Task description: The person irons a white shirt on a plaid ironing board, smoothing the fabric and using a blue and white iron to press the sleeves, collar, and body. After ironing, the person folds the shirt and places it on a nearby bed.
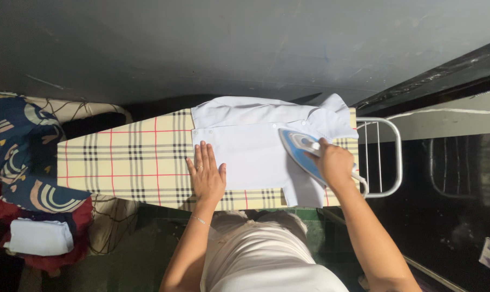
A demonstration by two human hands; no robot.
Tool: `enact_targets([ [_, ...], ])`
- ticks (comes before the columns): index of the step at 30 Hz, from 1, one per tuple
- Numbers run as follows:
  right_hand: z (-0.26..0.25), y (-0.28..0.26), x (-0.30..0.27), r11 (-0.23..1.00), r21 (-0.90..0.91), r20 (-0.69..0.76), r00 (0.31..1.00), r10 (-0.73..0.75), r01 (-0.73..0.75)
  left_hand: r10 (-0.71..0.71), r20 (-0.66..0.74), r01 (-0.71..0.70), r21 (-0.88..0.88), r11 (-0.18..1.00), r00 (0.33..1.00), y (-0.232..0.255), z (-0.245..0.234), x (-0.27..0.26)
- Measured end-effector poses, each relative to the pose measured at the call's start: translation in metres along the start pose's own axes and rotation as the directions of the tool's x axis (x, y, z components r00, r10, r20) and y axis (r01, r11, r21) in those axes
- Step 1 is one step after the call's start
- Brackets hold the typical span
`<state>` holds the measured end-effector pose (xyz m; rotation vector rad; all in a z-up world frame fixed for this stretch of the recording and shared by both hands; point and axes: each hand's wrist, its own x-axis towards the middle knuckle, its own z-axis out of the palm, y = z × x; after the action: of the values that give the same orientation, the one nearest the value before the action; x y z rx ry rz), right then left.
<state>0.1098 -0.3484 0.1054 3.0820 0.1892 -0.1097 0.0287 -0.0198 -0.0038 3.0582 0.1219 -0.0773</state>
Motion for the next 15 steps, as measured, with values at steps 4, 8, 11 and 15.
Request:
enact_targets([
  [4, 0.005, 0.004, 0.005, 0.996, 0.06, -0.019, 0.998, 0.065, -0.064, -0.014, 0.003, 0.014, -0.005, 1.0, 1.0, -0.001, -0.002, -0.001],
  [8, 0.008, -0.006, 0.028, 0.991, 0.081, 0.019, 0.994, 0.104, -0.105, -0.01, 0.0, 0.01, -0.003, 1.0, 1.0, 0.001, -0.002, 0.001],
  [11, 0.009, -0.012, 0.044, 0.992, 0.107, -0.034, 0.997, 0.071, -0.067, 0.004, -0.017, -0.005, -0.011, 1.0, 1.0, 0.001, -0.002, 0.0],
  [15, 0.007, -0.011, 0.045, 0.995, 0.081, -0.007, 0.999, 0.05, -0.049, -0.011, -0.012, 0.01, -0.079, 0.997, 1.0, 0.0, -0.001, -0.002],
])
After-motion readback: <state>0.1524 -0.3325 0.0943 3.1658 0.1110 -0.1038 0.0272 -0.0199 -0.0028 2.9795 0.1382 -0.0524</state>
